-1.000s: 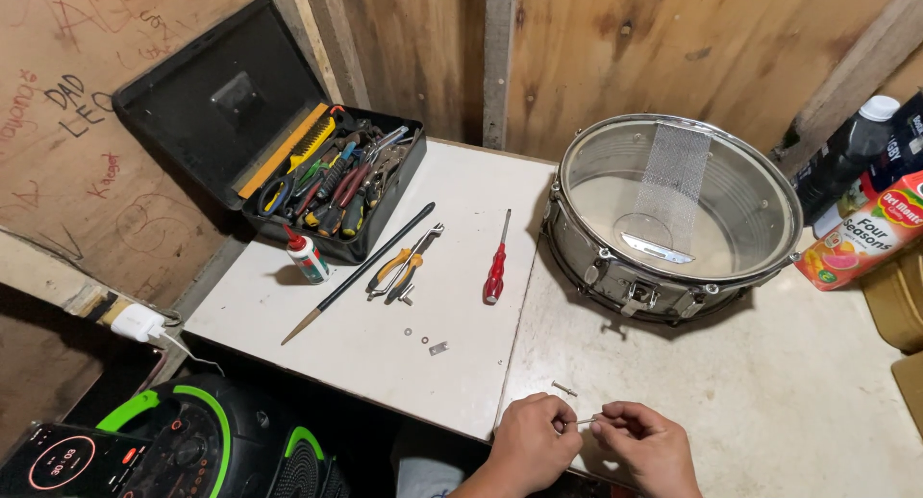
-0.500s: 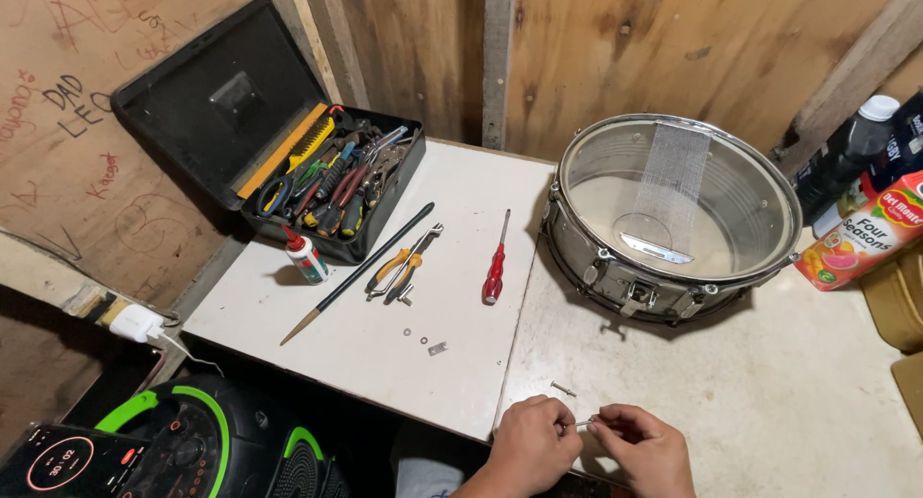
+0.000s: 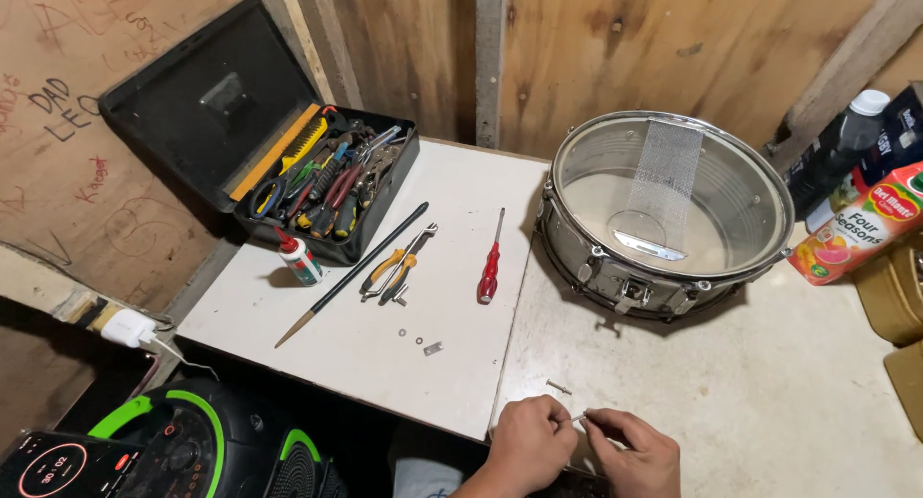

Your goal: Reassembling a snare drum by installing small screws and washers into the hardware by hand

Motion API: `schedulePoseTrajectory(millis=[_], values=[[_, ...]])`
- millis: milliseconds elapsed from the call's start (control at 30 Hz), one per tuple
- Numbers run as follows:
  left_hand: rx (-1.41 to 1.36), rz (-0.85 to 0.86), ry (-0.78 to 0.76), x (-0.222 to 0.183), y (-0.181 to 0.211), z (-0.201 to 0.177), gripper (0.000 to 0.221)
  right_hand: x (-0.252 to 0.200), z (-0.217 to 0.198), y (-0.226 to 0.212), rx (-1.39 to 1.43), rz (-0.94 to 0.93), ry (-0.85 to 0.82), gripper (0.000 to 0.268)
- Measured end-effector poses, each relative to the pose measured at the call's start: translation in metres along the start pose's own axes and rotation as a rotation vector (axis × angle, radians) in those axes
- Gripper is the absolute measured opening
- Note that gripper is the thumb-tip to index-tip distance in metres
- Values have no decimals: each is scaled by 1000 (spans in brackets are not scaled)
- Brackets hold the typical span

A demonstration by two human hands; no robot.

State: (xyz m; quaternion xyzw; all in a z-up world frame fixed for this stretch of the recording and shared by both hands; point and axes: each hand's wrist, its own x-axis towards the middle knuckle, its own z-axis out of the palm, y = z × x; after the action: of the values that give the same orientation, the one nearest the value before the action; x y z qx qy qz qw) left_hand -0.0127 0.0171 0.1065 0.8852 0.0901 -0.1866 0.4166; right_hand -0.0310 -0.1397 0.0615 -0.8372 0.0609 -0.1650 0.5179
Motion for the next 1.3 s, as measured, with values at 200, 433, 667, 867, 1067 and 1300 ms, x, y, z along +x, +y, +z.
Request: schedulePoseTrajectory(millis=[200, 433, 667, 867, 1067, 1300], values=[[-111, -122, -1, 1, 8, -10, 16, 16, -3, -11, 103, 384, -37, 13], [-358, 110, 75, 25, -10, 4, 13, 44, -3, -4, 201, 393, -112, 27], [-250, 35, -9, 0, 24, -36, 18, 59, -15, -2, 562, 375, -366, 47], [-299, 120, -28, 6, 17, -28, 19, 59, -21, -8, 496, 144, -450, 41], [-494, 43, -89, 7, 18, -28, 27, 58, -23, 2, 524, 136, -401, 39], [-413, 540, 4, 9, 14, -30, 13, 68, -20, 2, 904, 331, -543, 54]])
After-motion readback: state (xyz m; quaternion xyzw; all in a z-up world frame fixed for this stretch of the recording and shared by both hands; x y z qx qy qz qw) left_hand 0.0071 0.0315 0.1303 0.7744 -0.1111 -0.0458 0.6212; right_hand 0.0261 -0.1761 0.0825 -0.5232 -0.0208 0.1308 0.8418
